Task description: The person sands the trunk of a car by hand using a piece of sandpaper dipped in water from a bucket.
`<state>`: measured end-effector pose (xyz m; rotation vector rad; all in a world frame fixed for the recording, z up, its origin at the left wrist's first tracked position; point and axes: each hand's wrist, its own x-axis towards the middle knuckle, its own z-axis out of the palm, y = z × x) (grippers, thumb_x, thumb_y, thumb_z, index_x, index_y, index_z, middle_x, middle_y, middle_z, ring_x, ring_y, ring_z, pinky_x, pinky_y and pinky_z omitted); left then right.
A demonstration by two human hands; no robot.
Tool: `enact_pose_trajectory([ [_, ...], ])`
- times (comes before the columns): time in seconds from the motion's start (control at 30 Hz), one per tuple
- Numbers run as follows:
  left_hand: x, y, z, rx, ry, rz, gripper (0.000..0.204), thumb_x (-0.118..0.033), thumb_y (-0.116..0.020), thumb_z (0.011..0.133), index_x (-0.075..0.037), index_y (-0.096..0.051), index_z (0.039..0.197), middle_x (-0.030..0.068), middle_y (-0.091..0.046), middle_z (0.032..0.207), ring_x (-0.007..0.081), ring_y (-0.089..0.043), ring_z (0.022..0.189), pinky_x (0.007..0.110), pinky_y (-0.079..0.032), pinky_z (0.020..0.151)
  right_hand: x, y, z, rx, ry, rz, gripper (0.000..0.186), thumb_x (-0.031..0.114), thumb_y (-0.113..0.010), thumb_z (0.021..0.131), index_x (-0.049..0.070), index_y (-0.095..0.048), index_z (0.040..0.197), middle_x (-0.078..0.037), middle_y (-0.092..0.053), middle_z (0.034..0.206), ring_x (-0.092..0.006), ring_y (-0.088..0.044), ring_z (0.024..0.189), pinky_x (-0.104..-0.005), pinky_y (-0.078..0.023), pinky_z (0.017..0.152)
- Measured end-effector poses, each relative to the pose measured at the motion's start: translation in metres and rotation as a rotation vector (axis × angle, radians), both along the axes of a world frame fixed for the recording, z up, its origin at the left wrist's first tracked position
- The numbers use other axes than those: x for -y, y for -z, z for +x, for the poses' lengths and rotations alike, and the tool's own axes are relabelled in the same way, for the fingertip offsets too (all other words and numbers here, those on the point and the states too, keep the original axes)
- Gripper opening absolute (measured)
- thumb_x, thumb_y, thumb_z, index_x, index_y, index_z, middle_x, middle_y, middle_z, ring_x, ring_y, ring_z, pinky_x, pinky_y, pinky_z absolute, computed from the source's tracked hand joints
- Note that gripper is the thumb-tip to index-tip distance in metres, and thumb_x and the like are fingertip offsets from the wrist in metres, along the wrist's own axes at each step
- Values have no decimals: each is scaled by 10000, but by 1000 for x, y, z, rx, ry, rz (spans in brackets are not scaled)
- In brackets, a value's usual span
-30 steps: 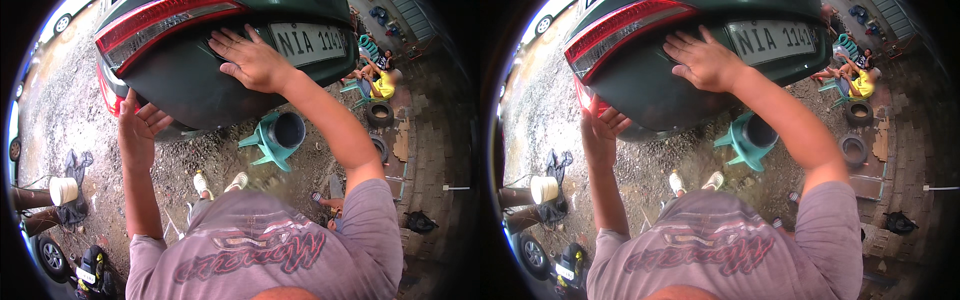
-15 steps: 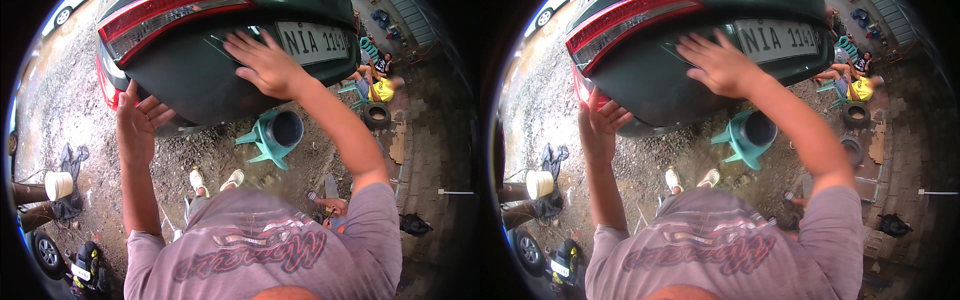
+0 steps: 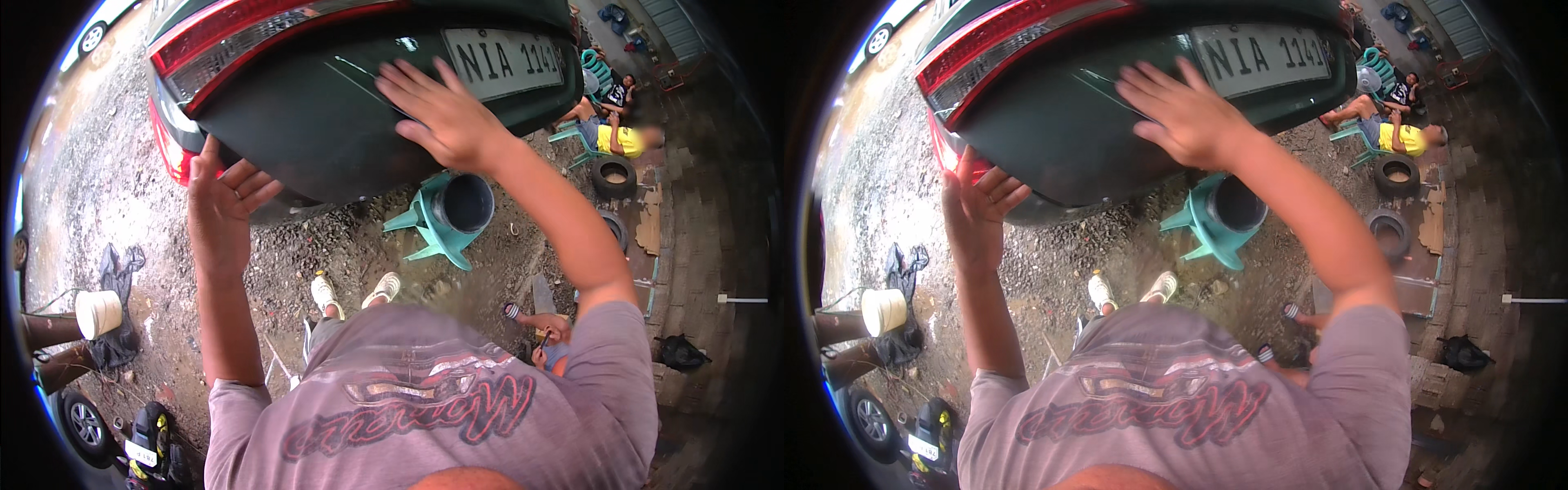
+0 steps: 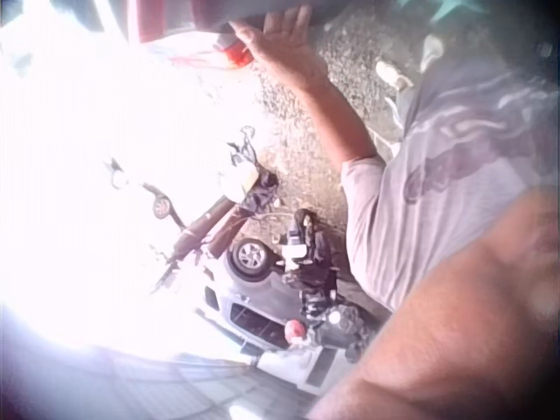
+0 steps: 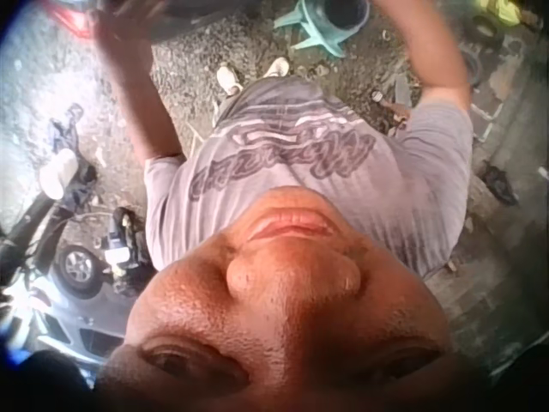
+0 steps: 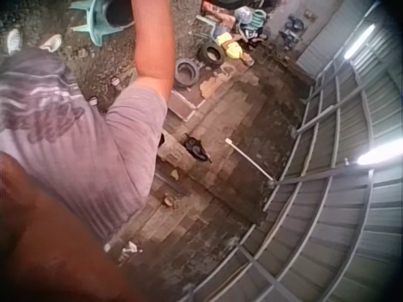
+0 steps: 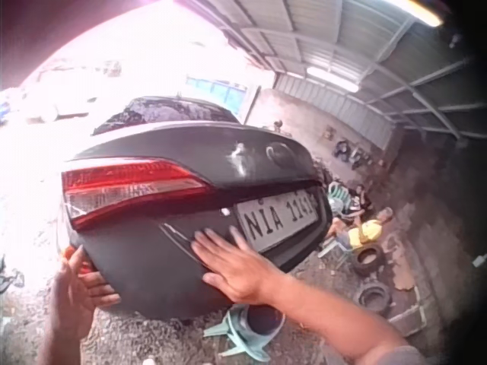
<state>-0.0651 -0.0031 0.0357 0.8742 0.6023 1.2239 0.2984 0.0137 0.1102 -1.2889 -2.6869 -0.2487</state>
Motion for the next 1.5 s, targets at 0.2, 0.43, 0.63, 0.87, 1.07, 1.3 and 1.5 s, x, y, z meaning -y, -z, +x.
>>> enact_pose_trajectory([
  [0.2, 2, -11, 16, -113, -50, -4, 807, -629, -361, 1106, -82, -243, 1688, 210, -701, 1299, 291, -729, 1099, 421, -593, 984, 4, -3, 3, 39, -8, 22, 618, 406, -529, 1087, 87, -442, 1609, -125, -422, 1684, -321, -341, 1585, -617, -191, 1290],
  [0.43, -4, -5, -1, 11, 48, 16, 798, -620, -366, 1105, -88, -247, 1688, 206, -698, 1302, 280, -723, 1108, 434, -584, 998, -9, 3, -32, -74, 42, 92, 632, 426, -513, 1091, 67, -436, 1606, -143, -428, 1676, -331, -353, 1576, -625, -206, 1281],
  [0.63, -6, 7, 8, -86, 2, 12, 864, -669, -387, 1079, -85, -226, 1695, 222, -689, 1317, 305, -719, 1117, 455, -575, 1013, 41, 26, 7, -67, 236, 109, 630, 413, -530, 1079, 29, -453, 1573, -177, -446, 1653, -365, -370, 1561, -664, -228, 1251],
  [0.87, 0, -15, 9, -43, 9, 9, 931, -670, -415, 1071, -23, -168, 1693, 239, -693, 1295, 294, -724, 1102, 429, -575, 997, 28, 33, -15, -218, 388, 126, 629, 444, -467, 1097, 25, -465, 1565, -200, -436, 1657, -394, -368, 1556, -705, -186, 1240],
  [1.07, -5, -1, 4, -46, 29, -10, 881, -674, -403, 1078, -62, -226, 1688, 282, -647, 1373, 357, -691, 1207, 487, -567, 1038, 18, 34, -16, -250, 486, 175, 596, 437, -450, 1111, 71, -469, 1581, -151, -416, 1683, -355, -351, 1576, -709, -145, 1244],
  [1.3, -3, -7, 5, -108, -44, -35, 958, -695, -436, 1060, -14, -184, 1685, 286, -665, 1315, 354, -700, 1173, 482, -576, 1023, 62, 50, 0, -210, 471, 89, 603, 454, -437, 1120, 109, -447, 1615, -124, -414, 1693, -320, -330, 1592, -661, -122, 1276],
  [1.5, -6, -11, 6, -99, -24, -60, 932, -692, -416, 1067, -21, -207, 1679, 315, -627, 1348, 376, -684, 1190, 505, -574, 1029, -8, 32, 1, -247, 434, 193, 600, 444, -435, 1121, 90, -452, 1606, -116, -430, 1682, -293, -355, 1581, -632, -149, 1288],
])
